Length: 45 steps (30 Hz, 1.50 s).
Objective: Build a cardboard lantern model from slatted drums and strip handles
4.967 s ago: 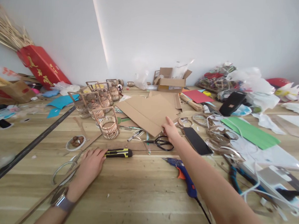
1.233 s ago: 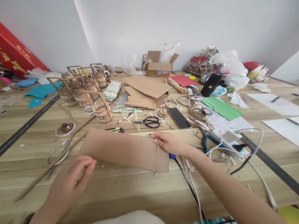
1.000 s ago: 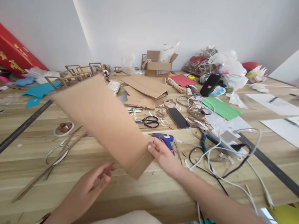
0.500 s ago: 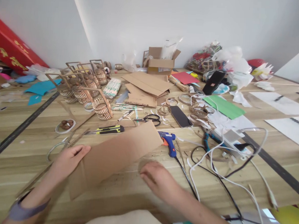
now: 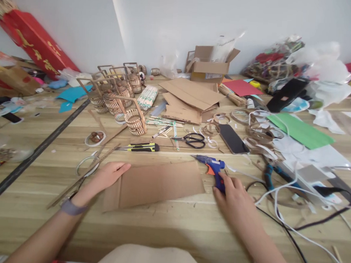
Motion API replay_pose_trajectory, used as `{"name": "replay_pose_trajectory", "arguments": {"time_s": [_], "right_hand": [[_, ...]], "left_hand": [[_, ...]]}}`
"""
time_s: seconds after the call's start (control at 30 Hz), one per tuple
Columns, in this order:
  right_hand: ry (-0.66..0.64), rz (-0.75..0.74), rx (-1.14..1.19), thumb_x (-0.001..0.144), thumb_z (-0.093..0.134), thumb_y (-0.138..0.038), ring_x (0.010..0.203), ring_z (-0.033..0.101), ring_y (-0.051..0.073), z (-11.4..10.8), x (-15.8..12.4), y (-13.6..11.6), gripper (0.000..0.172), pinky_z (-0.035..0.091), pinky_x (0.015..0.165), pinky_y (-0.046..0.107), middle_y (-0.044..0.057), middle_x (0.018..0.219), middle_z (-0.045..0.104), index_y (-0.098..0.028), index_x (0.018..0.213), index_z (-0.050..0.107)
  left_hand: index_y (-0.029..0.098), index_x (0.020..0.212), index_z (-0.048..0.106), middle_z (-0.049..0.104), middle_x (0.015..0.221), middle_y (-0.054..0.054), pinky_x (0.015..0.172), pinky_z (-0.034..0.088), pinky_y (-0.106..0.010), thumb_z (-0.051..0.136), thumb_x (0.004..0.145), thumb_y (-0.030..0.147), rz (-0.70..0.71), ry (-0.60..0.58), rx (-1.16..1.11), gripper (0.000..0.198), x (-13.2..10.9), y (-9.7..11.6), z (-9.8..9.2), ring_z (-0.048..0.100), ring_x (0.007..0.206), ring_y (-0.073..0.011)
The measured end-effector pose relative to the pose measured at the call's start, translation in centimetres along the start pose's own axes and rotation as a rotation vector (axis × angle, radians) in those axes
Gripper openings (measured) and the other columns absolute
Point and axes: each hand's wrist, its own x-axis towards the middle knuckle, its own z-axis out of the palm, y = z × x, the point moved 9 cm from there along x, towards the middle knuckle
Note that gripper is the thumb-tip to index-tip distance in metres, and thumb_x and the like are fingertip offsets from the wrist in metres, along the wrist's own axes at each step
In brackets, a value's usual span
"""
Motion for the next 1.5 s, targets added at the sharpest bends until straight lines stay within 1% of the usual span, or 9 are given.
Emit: {"name": "replay_pose_trajectory", "arguments": {"time_s": [0.13, 0.27, 0.5, 0.73, 0.87, 0.97, 1.17, 1.3, 1.5], "right_hand": [[-0.024, 0.021, 0.086, 0.091, 0.041, -0.039, 0.091, 0.068, 0.031, 1.0, 0.7, 0.8, 0.049, 0.054, 0.077, 0.042, 0.016, 0.108, 0.066, -0.015, 0.131, 0.056], [-0.052, 0.032, 0.064, 0.092, 0.040, -0.040, 0.090, 0.068, 0.032, 1.1, 1.2, 0.9, 0.051, 0.054, 0.075, 0.042, 0.017, 0.108, 0.066, -0.012, 0.132, 0.055], [-0.044, -0.026, -0.168, 0.094, 0.043, -0.038, 0.096, 0.066, 0.033, -0.3, 1.2, -0.5, 0.045, 0.052, 0.081, 0.044, 0.017, 0.109, 0.066, -0.013, 0.128, 0.059], [0.148, -0.235, -0.167, 0.091, 0.051, -0.034, 0.093, 0.062, 0.032, -1.8, 0.1, -4.2, 0.030, 0.050, 0.077, 0.044, 0.013, 0.108, 0.070, -0.021, 0.111, 0.068], [0.154, -0.415, -0.082, 0.092, 0.052, -0.030, 0.094, 0.064, 0.027, -1.4, -0.9, -7.5, 0.024, 0.048, 0.079, 0.041, 0.007, 0.102, 0.073, -0.025, 0.110, 0.067], [0.163, -0.462, -0.074, 0.089, 0.054, -0.025, 0.087, 0.067, 0.025, -0.9, -1.1, -8.7, 0.020, 0.048, 0.077, 0.040, 0.005, 0.095, 0.073, -0.024, 0.105, 0.067], [0.140, -0.430, -0.002, 0.087, 0.058, -0.030, 0.085, 0.072, 0.026, 0.4, -0.6, -7.8, 0.021, 0.053, 0.072, 0.038, 0.008, 0.098, 0.074, -0.023, 0.104, 0.069], [0.064, -0.356, 0.151, 0.089, 0.056, -0.035, 0.093, 0.072, 0.027, 0.9, -0.1, -6.9, 0.029, 0.058, 0.078, 0.041, 0.010, 0.106, 0.074, -0.023, 0.113, 0.068], [0.077, -0.291, 0.362, 0.091, 0.050, -0.033, 0.101, 0.071, 0.025, -1.1, 0.3, -6.8, 0.033, 0.059, 0.082, 0.037, 0.011, 0.111, 0.071, -0.023, 0.120, 0.062]], "left_hand": [[0.021, 0.066, 0.044, 0.062, 0.070, -0.002, 0.063, 0.037, -0.027, 0.030, 0.097, 0.041, -0.007, -0.020, 0.090, 0.039, 0.1, 0.1, 0.2, 0.057, 0.069, -0.0176], [0.022, 0.089, 0.058, 0.072, 0.088, -0.004, 0.068, 0.040, -0.026, 0.036, 0.100, 0.034, -0.037, -0.042, 0.227, 0.027, 0.0, 0.5, 0.2, 0.067, 0.084, -0.0204], [0.016, 0.106, 0.058, 0.073, 0.091, -0.016, 0.062, 0.044, -0.031, 0.040, 0.100, 0.030, -0.098, -0.066, 0.511, 0.024, 0.2, 0.9, 0.8, 0.072, 0.085, -0.0315], [0.015, 0.104, 0.060, 0.073, 0.094, -0.016, 0.056, 0.044, -0.027, 0.039, 0.100, 0.025, -0.083, -0.027, 0.617, 0.024, 0.4, 1.4, 0.8, 0.074, 0.079, -0.0278], [0.015, 0.103, 0.063, 0.074, 0.093, -0.014, 0.051, 0.042, -0.026, 0.030, 0.102, 0.023, -0.121, 0.031, 0.672, 0.034, 0.7, 0.6, 1.3, 0.074, 0.074, -0.0257], [0.016, 0.103, 0.065, 0.073, 0.093, -0.013, 0.052, 0.043, -0.026, 0.029, 0.102, 0.021, -0.105, 0.095, 0.675, 0.036, 0.7, 0.4, 1.5, 0.073, 0.074, -0.0251], [0.016, 0.101, 0.066, 0.073, 0.091, -0.013, 0.056, 0.045, -0.025, 0.031, 0.102, 0.021, -0.094, 0.137, 0.655, 0.035, 0.5, 0.3, 1.6, 0.073, 0.076, -0.0232], [0.015, 0.101, 0.066, 0.072, 0.086, -0.014, 0.053, 0.044, -0.025, 0.032, 0.101, 0.018, -0.127, 0.132, 0.658, 0.035, 0.6, 0.5, 1.4, 0.073, 0.073, -0.0240], [0.014, 0.098, 0.067, 0.072, 0.082, -0.014, 0.051, 0.046, -0.026, 0.035, 0.099, 0.014, -0.154, 0.107, 0.662, 0.032, 0.7, 1.2, 0.8, 0.073, 0.070, -0.0258]]}}
